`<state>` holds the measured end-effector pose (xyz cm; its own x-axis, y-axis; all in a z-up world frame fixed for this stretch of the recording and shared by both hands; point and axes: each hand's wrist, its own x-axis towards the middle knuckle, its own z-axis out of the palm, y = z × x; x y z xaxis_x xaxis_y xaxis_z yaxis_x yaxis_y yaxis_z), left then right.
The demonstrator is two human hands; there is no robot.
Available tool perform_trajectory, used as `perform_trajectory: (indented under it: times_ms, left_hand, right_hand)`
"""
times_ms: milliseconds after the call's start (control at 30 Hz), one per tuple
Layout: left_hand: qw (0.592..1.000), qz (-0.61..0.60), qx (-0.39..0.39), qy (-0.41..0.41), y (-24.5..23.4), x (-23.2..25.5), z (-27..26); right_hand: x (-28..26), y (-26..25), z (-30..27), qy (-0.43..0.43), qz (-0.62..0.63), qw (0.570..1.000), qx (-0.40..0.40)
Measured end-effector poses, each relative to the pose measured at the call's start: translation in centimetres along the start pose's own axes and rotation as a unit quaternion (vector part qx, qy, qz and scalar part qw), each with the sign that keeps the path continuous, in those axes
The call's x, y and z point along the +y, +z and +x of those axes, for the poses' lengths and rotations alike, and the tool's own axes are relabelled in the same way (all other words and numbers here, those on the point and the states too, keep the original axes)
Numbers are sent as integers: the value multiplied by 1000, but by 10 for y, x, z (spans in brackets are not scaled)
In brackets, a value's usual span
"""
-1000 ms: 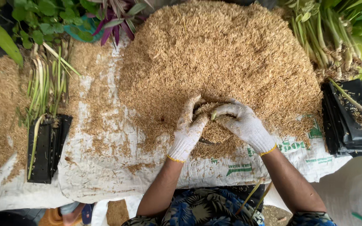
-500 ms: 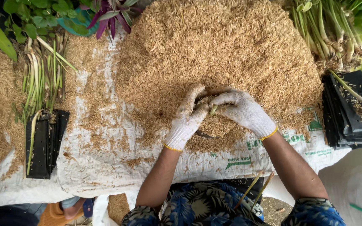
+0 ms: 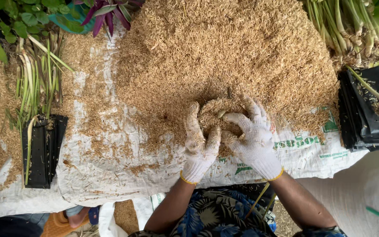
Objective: The person fills black plastic nursery bags with a loose, straw-like substrate from a large pile. They then insert a plant stem into the substrate within the bag and pack the material around it. The person repeats this process, handling multiple bags and plant stems.
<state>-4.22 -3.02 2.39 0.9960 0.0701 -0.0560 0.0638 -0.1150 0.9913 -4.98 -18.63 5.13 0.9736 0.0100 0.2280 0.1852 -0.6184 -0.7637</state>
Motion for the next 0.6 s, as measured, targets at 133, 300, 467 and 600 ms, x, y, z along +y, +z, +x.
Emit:
perform_trajectory:
  times_ms: [133, 300, 467, 600]
  left_hand:
    - [999, 9, -21, -30, -1, 2, -2]
    - [999, 11, -34, -33, -5, 0, 13]
    - [995, -9, -36, -89, -8, -17, 45]
    - [980, 123, -34, -153, -11, -29, 48]
  right_hand:
    - [4, 4, 2, -2, 29, 999, 14]
    - [30, 9, 13, 4, 131, 991, -30]
    - [19, -9, 38, 2, 139, 986, -89]
    - [46, 1, 45, -65, 109, 985, -118]
